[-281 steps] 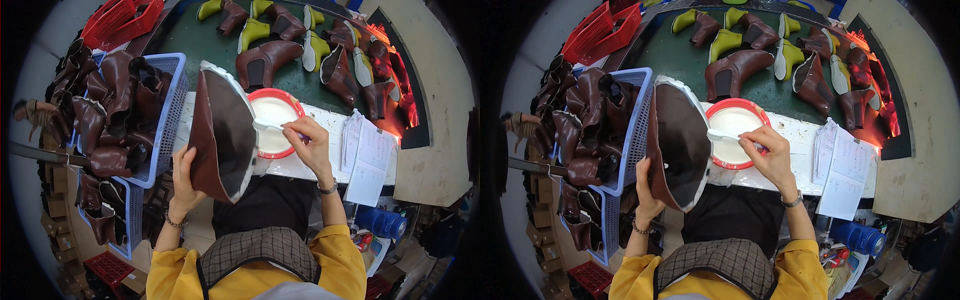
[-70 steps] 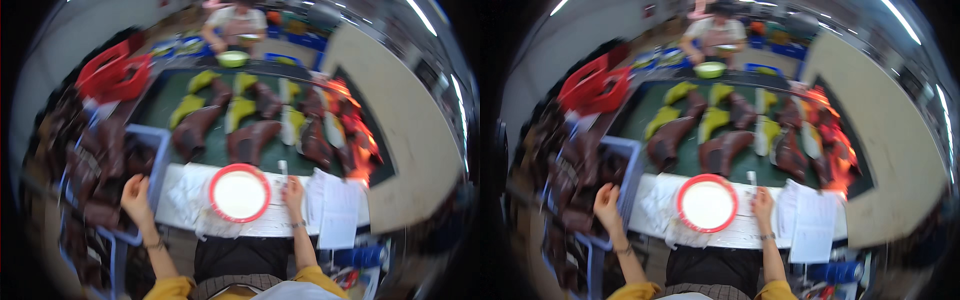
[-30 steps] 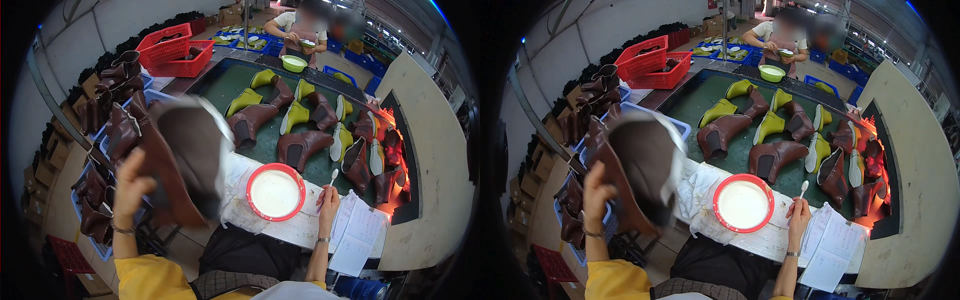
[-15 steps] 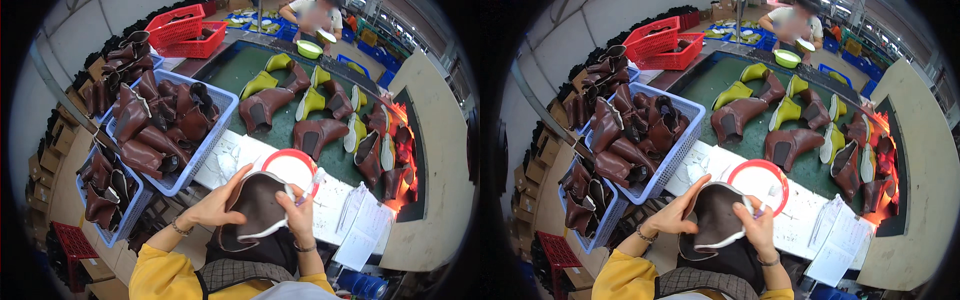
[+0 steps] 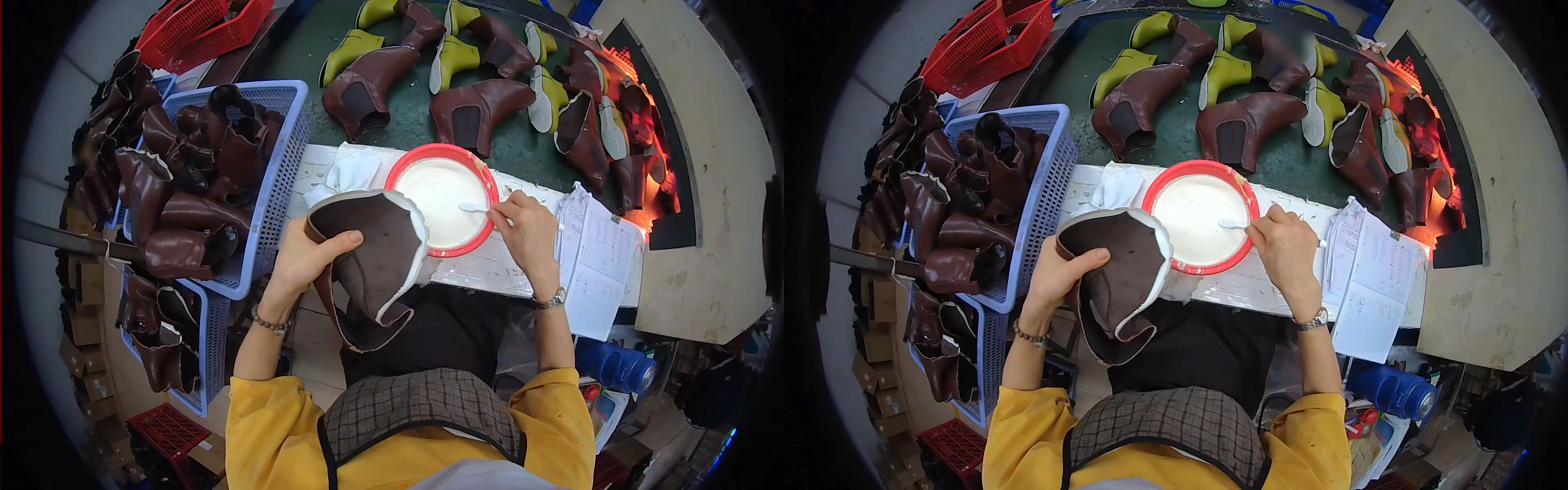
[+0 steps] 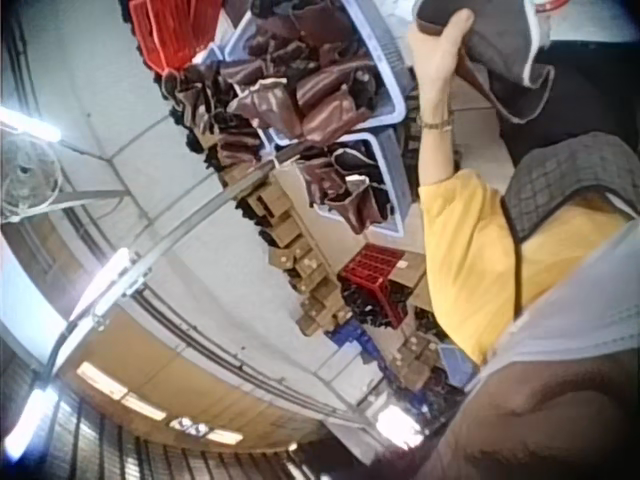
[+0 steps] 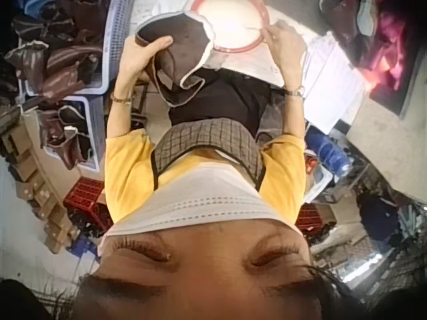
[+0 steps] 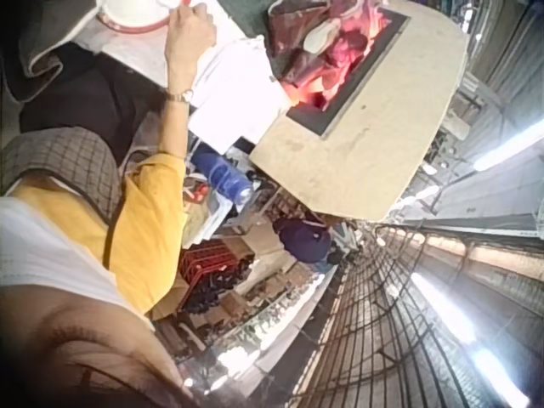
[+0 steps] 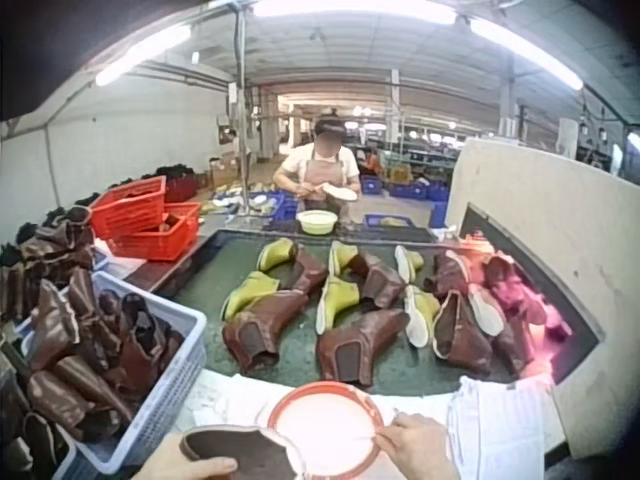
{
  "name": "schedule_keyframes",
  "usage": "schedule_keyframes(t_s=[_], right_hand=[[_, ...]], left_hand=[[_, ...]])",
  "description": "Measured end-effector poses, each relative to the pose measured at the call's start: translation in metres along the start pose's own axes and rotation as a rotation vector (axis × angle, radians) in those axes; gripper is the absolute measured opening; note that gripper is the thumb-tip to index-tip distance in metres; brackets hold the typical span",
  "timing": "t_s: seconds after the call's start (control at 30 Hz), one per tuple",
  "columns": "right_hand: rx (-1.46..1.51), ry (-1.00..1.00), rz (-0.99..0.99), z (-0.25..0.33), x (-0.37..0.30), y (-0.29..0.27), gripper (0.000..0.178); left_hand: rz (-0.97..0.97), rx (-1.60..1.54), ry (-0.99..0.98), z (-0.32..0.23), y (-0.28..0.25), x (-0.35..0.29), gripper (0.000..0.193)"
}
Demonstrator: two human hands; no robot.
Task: Apply white adhesive to the inner rim and seams of leather boot uppers using a small brush.
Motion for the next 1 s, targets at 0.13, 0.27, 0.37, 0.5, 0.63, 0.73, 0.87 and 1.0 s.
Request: schedule_keyframes(t_s=[0.13, 0.27, 0.37, 0.5, 0.63, 0.73, 0.87, 1.0], right_hand=[[0.455, 0.083, -0.169, -0.002, 0.010, -0.016, 0.010], [0.605, -0.175, -0.254, 0.025, 0.040, -0.037, 0.013], [0.576, -0.229, -0.236, 0.029, 0.042, -0.029, 0.015], [0.570, -0.156, -0.286, 0.040, 0.030, -0.028, 0.016], [0.727, -0.121, -0.241, 0.061, 0.020, -0.015, 0.015], [0.715, 0.095, -0.196, 0.041, 0.013, -0.013, 0.013], [0.348, 0.200, -0.077, -0.004, -0.002, 0.001, 0.012], [0.148, 0.153, -0.008, 0.000, -0.007, 0.006, 0.013]], left_hand=[[0.099, 0.111, -0.118, -0.001, 0.012, 0.008, 0.036], [0.190, 0.210, -0.214, -0.003, 0.029, 0.008, 0.037], [0.191, 0.040, -0.087, -0.021, 0.024, 0.005, 0.037], [-0.012, -0.086, 0.093, -0.036, -0.001, -0.001, 0.035], [-0.139, -0.058, 0.245, -0.046, -0.017, -0.009, 0.032], [-0.227, 0.058, 0.286, -0.054, -0.023, -0.005, 0.032], [-0.415, 0.229, 0.378, -0.053, -0.035, 0.016, 0.047], [-0.439, 0.373, 0.365, -0.008, -0.042, 0.030, 0.100]])
Point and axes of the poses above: each hand's wrist, its own x-axis towards the middle knuckle, its own y-axis out of the palm, z = x × y, the point moved 7 cm from there along x, towards the middle knuckle, and after that the axes turned 15 degrees about -y, right-handed, at the moved point
